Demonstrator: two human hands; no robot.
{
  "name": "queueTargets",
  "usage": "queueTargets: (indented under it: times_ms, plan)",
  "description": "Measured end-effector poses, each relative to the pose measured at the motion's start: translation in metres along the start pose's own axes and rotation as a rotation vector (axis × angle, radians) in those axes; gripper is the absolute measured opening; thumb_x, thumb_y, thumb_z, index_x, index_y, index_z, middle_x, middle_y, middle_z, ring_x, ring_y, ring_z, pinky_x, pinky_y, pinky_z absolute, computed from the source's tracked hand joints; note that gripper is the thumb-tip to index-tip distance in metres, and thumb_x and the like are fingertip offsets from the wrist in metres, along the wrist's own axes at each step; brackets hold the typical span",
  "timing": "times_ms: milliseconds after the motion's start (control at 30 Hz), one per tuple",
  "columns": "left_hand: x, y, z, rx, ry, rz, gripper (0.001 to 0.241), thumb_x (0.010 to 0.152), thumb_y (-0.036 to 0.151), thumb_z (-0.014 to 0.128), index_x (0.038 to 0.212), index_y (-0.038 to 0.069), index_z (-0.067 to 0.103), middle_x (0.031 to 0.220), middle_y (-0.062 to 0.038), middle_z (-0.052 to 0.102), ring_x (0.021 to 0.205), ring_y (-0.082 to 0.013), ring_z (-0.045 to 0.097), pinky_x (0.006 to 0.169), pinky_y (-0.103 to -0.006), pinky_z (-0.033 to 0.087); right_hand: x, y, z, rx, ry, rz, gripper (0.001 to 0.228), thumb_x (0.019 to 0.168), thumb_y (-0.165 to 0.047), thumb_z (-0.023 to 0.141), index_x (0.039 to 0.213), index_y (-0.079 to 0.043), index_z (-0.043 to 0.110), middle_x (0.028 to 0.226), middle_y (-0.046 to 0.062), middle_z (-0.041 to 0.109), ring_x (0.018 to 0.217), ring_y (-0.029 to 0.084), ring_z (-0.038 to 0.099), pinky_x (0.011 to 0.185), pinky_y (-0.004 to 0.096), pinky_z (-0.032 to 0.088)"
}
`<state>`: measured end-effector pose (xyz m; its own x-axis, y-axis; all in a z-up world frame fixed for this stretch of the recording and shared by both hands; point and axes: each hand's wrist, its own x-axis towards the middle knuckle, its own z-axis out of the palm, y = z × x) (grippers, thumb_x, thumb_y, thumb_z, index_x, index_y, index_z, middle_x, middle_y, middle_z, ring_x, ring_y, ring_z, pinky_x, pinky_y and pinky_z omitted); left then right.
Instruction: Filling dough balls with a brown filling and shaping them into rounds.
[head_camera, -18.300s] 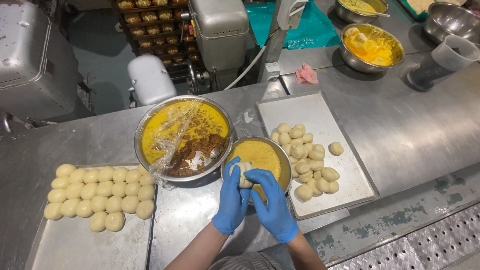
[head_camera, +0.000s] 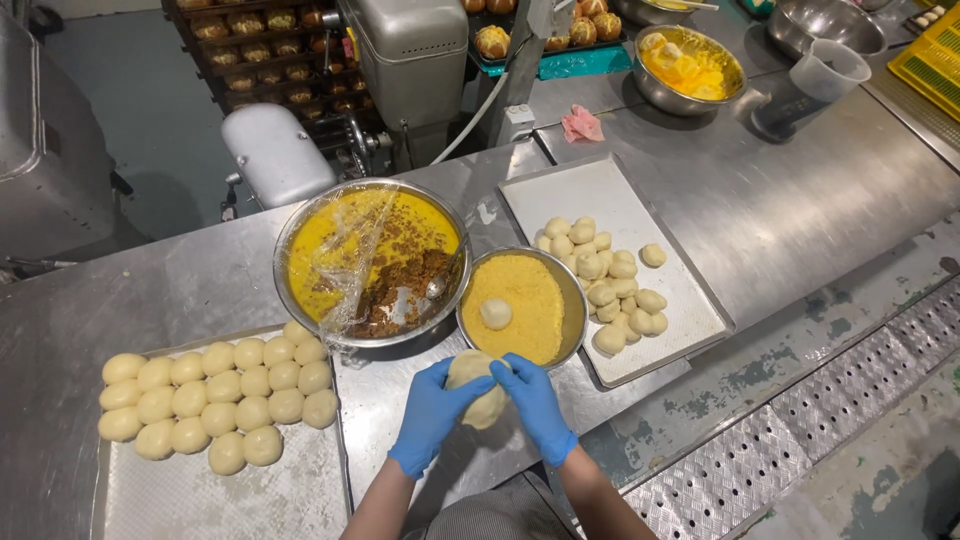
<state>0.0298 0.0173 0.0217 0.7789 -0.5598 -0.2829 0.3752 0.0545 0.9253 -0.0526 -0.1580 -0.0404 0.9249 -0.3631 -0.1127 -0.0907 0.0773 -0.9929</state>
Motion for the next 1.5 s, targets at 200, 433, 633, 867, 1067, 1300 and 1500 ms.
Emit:
queueTargets:
  times_ms: [200,433,633,867,1067,1300,1500]
  plan:
    - [-0.003,-0.014,-0.005,-0.016,-0.031,-0.021,0.043,0.076,0.016,0.084,0.113,-0.004,0.074,0.100,-0.011,0.080,0.088,-0.0149,0.074,0.080,-0.0280,0.060,0.007,-0.010,-0.012,0.027,0.109,-0.015,0.018,0.096,-0.012,0.075,0.100,0.005,0.076,0.086,0.000,0.070,0.079,0.006,0.061,0.070,0.023,0.050]
    - [0.007,-0.021,0.010,-0.151,0.055,0.083,0.037,0.087,0.019,0.077,0.115,-0.005,0.072,0.104,-0.011,0.077,0.092,-0.0147,0.072,0.083,-0.0279,0.058,0.001,-0.019,0.021,0.292,0.145,0.100,0.039,0.100,-0.032,0.050,0.114,-0.002,0.071,0.100,-0.002,0.076,0.089,0.003,0.070,0.081,0.020,0.057]
    - [0.006,-0.018,0.026,-0.077,0.284,0.065,0.032,0.087,0.022,0.076,0.110,-0.001,0.075,0.095,-0.009,0.079,0.084,-0.0139,0.072,0.076,-0.0285,0.058,-0.009,-0.017,0.030,-0.007,0.305,-0.083,0.022,0.098,-0.015,0.073,0.100,0.006,0.076,0.085,0.003,0.072,0.079,0.008,0.063,0.068,0.027,0.054]
    - [0.019,-0.026,-0.035,-0.058,-0.067,0.231,0.033,0.088,0.026,0.076,0.104,-0.002,0.081,0.100,-0.011,0.080,0.088,-0.0160,0.074,0.081,-0.0283,0.059,-0.024,-0.068,0.007,-0.308,0.081,-0.376,0.027,0.090,-0.016,0.077,0.114,-0.003,0.079,0.085,-0.001,0.078,0.077,0.006,0.071,0.069,0.025,0.057]
    - [0.020,-0.014,-0.045,0.025,-0.629,0.167,0.047,0.090,0.030,0.078,0.121,-0.004,0.070,0.116,-0.011,0.074,0.103,-0.0142,0.069,0.091,-0.0280,0.056,-0.002,-0.115,0.033,-0.550,-0.155,-0.222,0.062,0.076,-0.018,0.088,0.133,-0.008,0.067,0.072,0.000,0.064,0.064,0.007,0.057,0.061,0.025,0.049]
    - [0.035,-0.071,-0.030,-0.094,0.140,0.062,0.044,0.088,0.026,0.073,0.122,-0.003,0.070,0.100,-0.009,0.079,0.086,-0.0138,0.075,0.077,-0.0283,0.061,0.022,-0.043,0.027,-0.283,-0.035,0.056,0.025,0.097,-0.027,0.066,0.094,-0.003,0.070,0.078,-0.004,0.064,0.071,0.004,0.058,0.064,0.021,0.050]
    - [0.027,-0.067,0.001,-0.112,0.433,0.094,0.037,0.091,0.019,0.075,0.117,-0.006,0.075,0.099,-0.014,0.080,0.084,-0.0146,0.072,0.074,-0.0299,0.059,0.027,-0.020,0.056,-0.161,0.274,-0.018,0.024,0.091,-0.021,0.076,0.090,0.001,0.066,0.078,0.000,0.057,0.072,0.008,0.049,0.062,0.026,0.044]
